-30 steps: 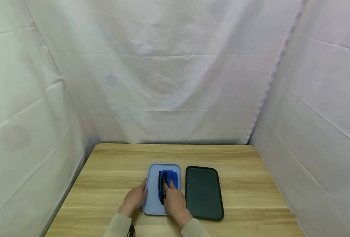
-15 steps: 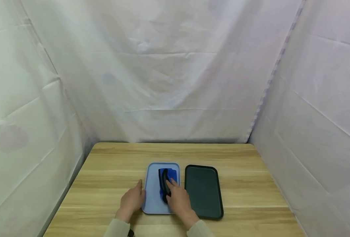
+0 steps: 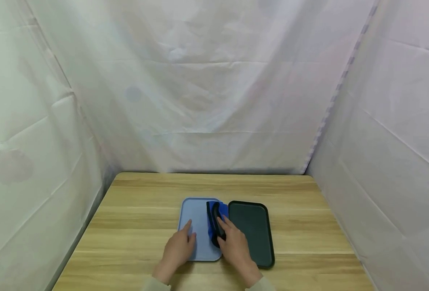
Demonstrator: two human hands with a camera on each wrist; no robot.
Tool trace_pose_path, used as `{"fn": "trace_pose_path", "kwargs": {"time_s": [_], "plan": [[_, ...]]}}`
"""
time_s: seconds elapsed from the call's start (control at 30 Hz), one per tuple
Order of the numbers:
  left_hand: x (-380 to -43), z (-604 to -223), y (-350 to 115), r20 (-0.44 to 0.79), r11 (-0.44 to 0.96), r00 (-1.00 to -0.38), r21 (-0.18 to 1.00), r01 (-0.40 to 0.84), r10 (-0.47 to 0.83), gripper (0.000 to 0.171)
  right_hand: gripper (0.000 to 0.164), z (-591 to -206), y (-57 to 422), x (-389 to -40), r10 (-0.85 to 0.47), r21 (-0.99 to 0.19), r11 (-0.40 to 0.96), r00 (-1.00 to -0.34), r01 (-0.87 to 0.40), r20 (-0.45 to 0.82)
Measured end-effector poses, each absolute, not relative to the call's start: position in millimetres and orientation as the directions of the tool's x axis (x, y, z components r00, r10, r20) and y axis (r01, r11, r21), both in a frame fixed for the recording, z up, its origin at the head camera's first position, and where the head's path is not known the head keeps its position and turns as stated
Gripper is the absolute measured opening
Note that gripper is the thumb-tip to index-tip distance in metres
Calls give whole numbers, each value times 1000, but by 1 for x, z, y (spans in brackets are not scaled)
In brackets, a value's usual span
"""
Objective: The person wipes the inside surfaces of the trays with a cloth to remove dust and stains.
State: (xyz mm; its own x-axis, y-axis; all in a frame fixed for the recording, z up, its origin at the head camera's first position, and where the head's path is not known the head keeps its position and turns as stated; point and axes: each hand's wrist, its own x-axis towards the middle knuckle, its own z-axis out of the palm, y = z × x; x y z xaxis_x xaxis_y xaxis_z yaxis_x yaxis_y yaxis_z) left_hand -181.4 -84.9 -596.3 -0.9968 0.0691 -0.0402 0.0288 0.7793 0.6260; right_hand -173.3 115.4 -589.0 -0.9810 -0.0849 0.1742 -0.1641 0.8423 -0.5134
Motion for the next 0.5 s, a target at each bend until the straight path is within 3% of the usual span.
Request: {"fn": "trace_pose_path", "kwargs": {"time_s": [0.23,0.5], "plan": [[-173,-592,-50,17,722,-977,672,167,211,51,63,-590,142,-170,-2,-518,849,-981,-104,193],[-167,-594,-15,13,688,-953,689,227,302,52,62,-595,168,-167,72,-531,847,-986,-20,153]]}}
